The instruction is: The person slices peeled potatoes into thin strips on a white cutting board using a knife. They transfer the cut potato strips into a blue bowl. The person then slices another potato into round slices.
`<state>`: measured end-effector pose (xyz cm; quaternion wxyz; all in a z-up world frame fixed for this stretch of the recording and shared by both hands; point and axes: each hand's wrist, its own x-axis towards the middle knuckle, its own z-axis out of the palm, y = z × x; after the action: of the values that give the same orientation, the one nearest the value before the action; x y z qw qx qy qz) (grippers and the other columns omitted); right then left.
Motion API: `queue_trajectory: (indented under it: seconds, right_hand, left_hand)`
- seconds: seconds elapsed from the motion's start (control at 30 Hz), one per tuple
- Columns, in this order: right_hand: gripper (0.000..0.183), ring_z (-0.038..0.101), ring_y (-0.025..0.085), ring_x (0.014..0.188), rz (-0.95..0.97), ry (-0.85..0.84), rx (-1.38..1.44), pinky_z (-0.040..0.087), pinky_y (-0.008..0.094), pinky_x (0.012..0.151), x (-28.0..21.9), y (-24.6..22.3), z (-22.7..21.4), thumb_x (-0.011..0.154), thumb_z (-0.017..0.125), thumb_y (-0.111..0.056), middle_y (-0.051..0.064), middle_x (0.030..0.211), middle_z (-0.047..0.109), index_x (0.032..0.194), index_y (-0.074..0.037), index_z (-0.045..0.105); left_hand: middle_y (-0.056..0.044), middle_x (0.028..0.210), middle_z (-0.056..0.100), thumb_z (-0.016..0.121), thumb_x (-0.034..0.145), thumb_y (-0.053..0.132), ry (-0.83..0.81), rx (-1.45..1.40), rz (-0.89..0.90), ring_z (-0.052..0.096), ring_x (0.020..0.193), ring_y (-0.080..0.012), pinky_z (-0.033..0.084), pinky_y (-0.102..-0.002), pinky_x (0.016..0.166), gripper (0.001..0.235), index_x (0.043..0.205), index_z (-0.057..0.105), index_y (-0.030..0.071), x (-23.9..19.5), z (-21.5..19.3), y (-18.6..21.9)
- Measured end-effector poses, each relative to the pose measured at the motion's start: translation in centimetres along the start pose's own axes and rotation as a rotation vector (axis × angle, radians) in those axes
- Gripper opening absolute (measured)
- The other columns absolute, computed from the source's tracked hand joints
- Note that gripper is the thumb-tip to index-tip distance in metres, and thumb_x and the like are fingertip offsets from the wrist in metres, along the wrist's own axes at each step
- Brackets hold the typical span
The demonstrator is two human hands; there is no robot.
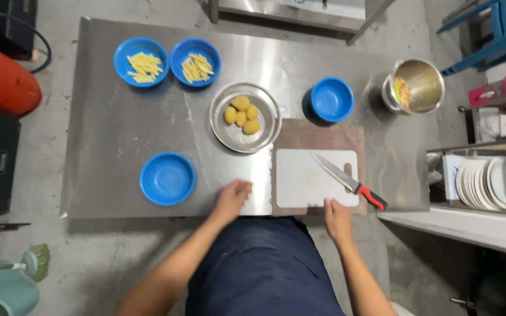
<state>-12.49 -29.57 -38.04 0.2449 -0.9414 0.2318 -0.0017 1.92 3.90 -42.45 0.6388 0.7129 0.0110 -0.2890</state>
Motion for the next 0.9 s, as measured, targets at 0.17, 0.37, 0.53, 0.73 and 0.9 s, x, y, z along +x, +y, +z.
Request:
queue_trajectory:
  seconds: [0.17,0.37,0.53,0.73,0.9]
  right_hand:
    - [0.051,0.058,0.043,0.071,0.056,0.035,-0.015,0.044,0.052,0.068,4.2,2.2,-5.1,0.105,0.059,-0.041,0.025,0.076,0.059,0.080,0.003,0.058]
    - [0.030,0.063,0.040,0.093,-0.080,0.072,-0.061,0.050,0.049,0.084,6.9,8.4,-7.0,0.091,0.075,-0.031,0.020,0.099,0.067,0.106,-0.006,0.068]
    - [0.058,0.059,0.047,0.107,-0.137,-0.077,-0.181,0.048,0.053,0.092,8.1,11.3,-8.7,0.077,0.082,-0.028,0.024,0.114,0.063,0.131,-0.014,0.064]
    - [0.048,0.066,0.036,0.109,-0.175,-0.248,-0.132,0.052,0.048,0.094,11.0,15.3,-8.6,0.082,0.077,-0.027,0.015,0.115,0.071,0.128,-0.017,0.065]
    - [0.037,0.066,0.037,0.100,-0.250,-0.393,-0.072,0.053,0.047,0.088,12.2,14.4,-9.6,0.077,0.076,-0.020,0.019,0.104,0.069,0.112,-0.011,0.065]
  left_hand:
    - [-0.001,0.086,0.071,0.062,0.099,0.021,0.026,-0.098,0.175,0.063,0.072,-0.0073,0.053,-0.024,0.062,0.023,0.114,0.070,0.005,3.0,-1.8,8.9]
    - [0.000,0.076,0.066,0.069,0.098,0.024,0.271,-0.290,0.009,0.055,0.060,-0.0068,0.044,-0.023,0.052,0.024,0.110,0.070,0.003,-0.2,0.3,10.6]
    - [0.001,0.069,0.062,0.073,0.092,0.030,0.471,-0.187,-0.149,0.051,0.052,-0.0080,0.041,-0.026,0.046,0.029,0.099,0.073,0.002,-1.4,6.3,4.6]
    - [-0.009,0.074,0.074,0.062,0.105,0.042,0.510,0.112,-0.055,0.069,0.073,-0.0171,0.053,-0.032,0.074,0.049,0.084,0.078,0.000,1.6,10.8,3.6]
    - [-0.010,0.094,0.075,0.065,0.094,0.031,0.655,0.376,-0.002,0.071,0.093,-0.0334,0.053,-0.043,0.082,0.031,0.118,0.064,0.010,4.1,11.5,10.2]
